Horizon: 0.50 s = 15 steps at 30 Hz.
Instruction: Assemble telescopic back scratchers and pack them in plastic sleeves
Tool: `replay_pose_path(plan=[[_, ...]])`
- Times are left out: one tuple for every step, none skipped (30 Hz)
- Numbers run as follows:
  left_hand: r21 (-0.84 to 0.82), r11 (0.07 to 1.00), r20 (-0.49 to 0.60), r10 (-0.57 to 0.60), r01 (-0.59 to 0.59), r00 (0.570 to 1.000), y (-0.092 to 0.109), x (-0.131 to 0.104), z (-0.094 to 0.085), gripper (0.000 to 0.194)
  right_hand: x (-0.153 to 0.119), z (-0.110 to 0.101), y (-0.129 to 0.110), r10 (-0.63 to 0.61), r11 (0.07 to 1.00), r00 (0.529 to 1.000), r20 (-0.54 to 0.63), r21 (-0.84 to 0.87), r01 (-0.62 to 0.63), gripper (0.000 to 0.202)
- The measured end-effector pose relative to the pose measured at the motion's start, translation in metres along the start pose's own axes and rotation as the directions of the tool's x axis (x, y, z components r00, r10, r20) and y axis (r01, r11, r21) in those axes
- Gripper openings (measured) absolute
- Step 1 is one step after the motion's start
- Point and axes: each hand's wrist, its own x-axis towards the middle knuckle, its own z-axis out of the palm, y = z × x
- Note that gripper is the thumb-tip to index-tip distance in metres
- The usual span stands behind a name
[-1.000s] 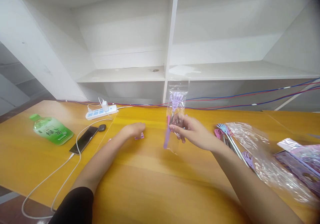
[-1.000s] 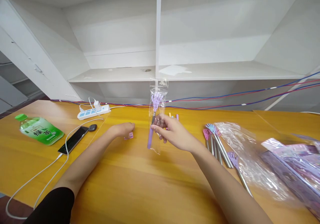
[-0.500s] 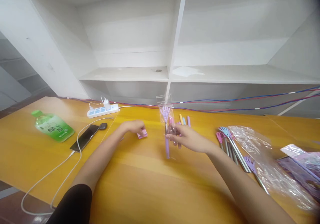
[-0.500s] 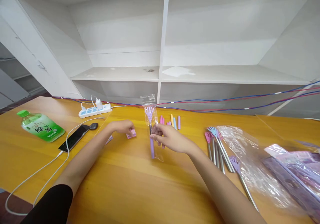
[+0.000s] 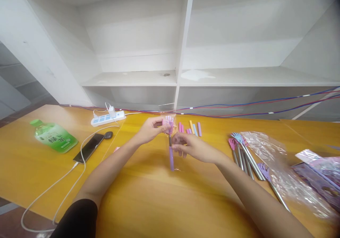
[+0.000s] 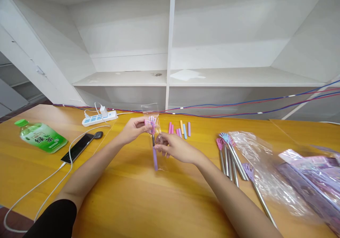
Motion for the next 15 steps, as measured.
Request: replay_pose_path(plan=[[0.018,1.000,-0.009,0.002,-0.002,1.000,0.001,-0.001,0.002,0.036,0.000,-0.001,0.000,-0.033,0.999,0.998,-0.057,-0.023,0.032,0.043],[0.044,0.999,-0.008,0.004,-0.004,1.000,0.001,-0.001,0.003,0.036,0.000,-0.001,0.001,-0.076,0.996,0.986,-0.145,-0.057,0.068,0.044],[0.071,0.997,0.001,0.006,-0.006,1.000,0.002,-0.002,0.004,0.036,0.000,-0.002,0.001,-0.128,0.989,0.958,-0.255,-0.100,0.106,0.045],[0.091,0.996,0.010,0.006,-0.007,1.000,0.003,-0.003,0.005,0.035,0.000,-0.002,0.001,-0.187,0.979,0.915,-0.358,-0.149,0.142,0.046],[0.106,0.994,0.019,0.004,-0.006,1.000,0.004,-0.004,0.007,0.036,0.001,-0.002,0.001,-0.245,0.965,0.865,-0.437,-0.199,0.173,0.044],[0.122,0.993,0.027,0.002,-0.005,1.000,0.006,-0.005,0.008,0.036,0.001,-0.002,0.000,-0.298,0.950,0.817,-0.494,-0.241,0.200,0.042],[0.141,0.990,0.032,0.001,-0.006,0.999,0.008,-0.007,0.010,0.037,0.000,-0.001,-0.001,-0.346,0.934,0.767,-0.540,-0.277,0.226,0.041],[0.168,0.986,0.037,0.003,-0.009,0.999,0.010,-0.008,0.012,0.037,0.000,-0.001,-0.002,-0.389,0.918,0.713,-0.583,-0.309,0.248,0.042],[0.201,0.979,0.043,0.006,-0.014,0.999,0.012,-0.009,0.014,0.037,-0.001,0.000,-0.003,-0.429,0.901,0.658,-0.619,-0.343,0.264,0.044],[0.236,0.972,0.049,0.009,-0.020,0.999,0.014,-0.011,0.017,0.036,-0.002,0.001,-0.005,-0.466,0.882,0.618,-0.633,-0.385,0.271,0.045],[0.266,0.964,0.054,0.013,-0.027,0.998,0.016,-0.012,0.019,0.036,-0.004,0.002,-0.006,-0.504,0.859,0.602,-0.620,-0.433,0.273,0.041],[0.285,0.958,0.060,0.018,-0.034,0.998,0.016,-0.013,0.021,0.036,-0.005,0.002,-0.008,-0.537,0.833,0.613,-0.580,-0.478,0.278,0.035],[0.293,0.955,0.068,0.018,-0.037,0.998,0.017,-0.013,0.023,0.035,-0.006,0.003,-0.009,-0.559,0.809,0.642,-0.524,-0.513,0.287,0.028],[0.299,0.954,0.077,0.014,-0.036,0.997,0.016,-0.014,0.024,0.033,-0.007,0.003,-0.011,-0.570,0.792,0.676,-0.468,-0.531,0.300,0.022],[0.307,0.951,0.087,0.006,-0.032,0.996,0.016,-0.014,0.025,0.031,-0.008,0.003,-0.012,-0.568,0.788,0.703,-0.428,-0.531,0.312,0.018]])
